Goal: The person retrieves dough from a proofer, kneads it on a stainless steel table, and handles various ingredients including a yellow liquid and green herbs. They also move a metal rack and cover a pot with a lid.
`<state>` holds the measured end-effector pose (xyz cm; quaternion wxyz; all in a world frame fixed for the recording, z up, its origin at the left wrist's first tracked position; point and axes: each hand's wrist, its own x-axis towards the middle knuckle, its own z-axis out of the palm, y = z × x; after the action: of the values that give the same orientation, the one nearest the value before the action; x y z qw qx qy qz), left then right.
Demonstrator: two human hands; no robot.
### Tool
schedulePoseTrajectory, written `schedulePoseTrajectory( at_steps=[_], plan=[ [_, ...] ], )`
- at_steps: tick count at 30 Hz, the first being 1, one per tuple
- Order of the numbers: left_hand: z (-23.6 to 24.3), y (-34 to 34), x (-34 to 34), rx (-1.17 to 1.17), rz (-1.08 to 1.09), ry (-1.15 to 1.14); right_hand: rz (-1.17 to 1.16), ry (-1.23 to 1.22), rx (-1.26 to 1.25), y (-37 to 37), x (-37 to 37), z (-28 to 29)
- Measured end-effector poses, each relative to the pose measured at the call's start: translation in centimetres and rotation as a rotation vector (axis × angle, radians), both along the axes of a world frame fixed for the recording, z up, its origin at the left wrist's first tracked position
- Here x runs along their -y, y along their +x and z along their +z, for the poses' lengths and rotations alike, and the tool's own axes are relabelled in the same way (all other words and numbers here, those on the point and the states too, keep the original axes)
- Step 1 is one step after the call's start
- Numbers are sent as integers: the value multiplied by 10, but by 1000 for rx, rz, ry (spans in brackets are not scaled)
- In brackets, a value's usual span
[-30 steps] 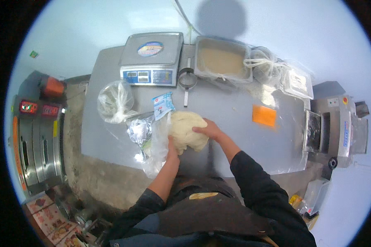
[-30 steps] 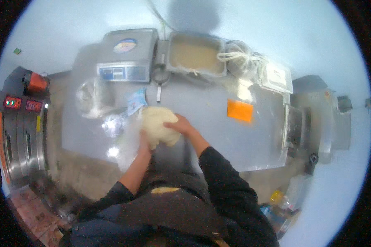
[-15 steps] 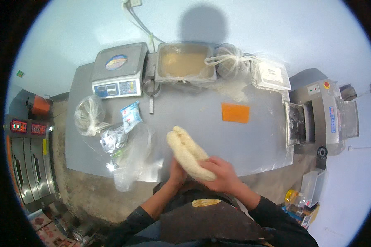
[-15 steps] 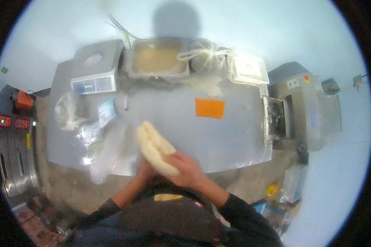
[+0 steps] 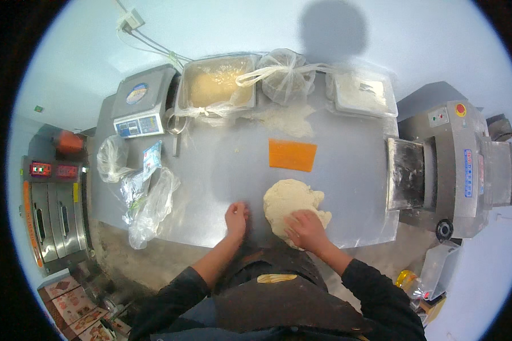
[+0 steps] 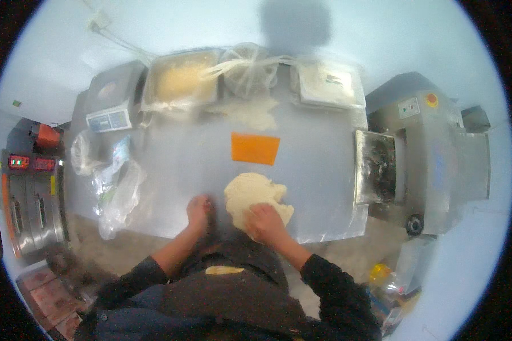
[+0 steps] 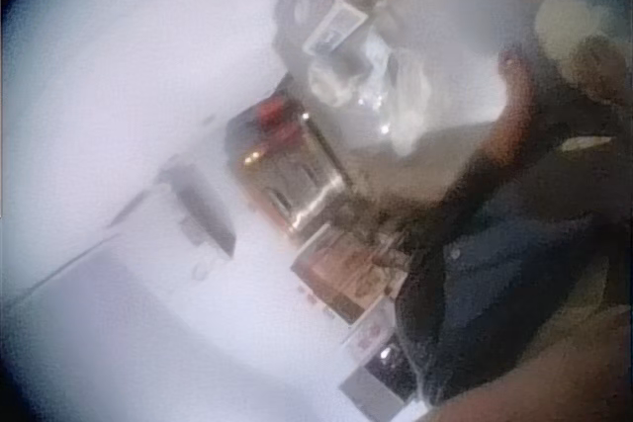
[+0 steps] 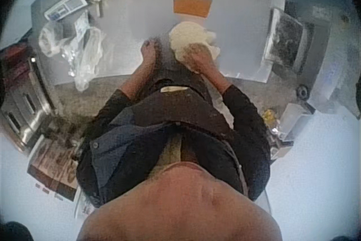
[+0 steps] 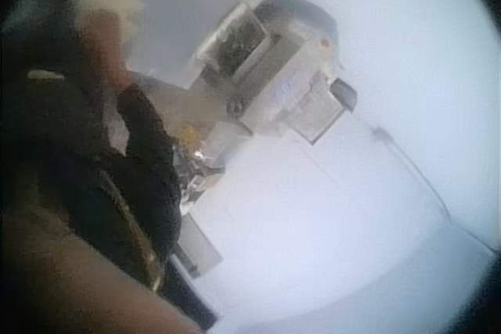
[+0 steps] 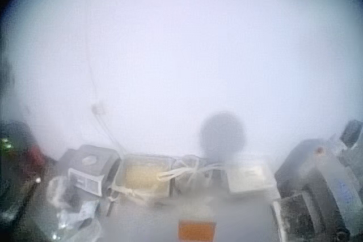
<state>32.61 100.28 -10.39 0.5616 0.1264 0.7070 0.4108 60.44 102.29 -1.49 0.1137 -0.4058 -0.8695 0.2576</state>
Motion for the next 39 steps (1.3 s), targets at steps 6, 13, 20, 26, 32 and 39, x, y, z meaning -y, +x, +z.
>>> schedulePoseTrajectory(
  at_steps=[6,13,20,26,32,39],
  plan=[
    [-24,-21,-102,-836,-157,351,-108,227,115,-28,-33,-26],
    [-7,-24,-197,-1098,-263,194,-118,286,92,-25,-31,-53],
    [-24,-36,-206,-1118,-366,169,-116,308,40,-21,-31,-62],
    [-3,-18,-169,-741,-215,274,-100,315,41,-15,-31,-62],
    [67,36,-99,15,-129,167,-161,8,-111,-15,-33,-28],
    [106,119,-45,456,-307,82,-338,-159,-597,8,-15,42]
  ],
)
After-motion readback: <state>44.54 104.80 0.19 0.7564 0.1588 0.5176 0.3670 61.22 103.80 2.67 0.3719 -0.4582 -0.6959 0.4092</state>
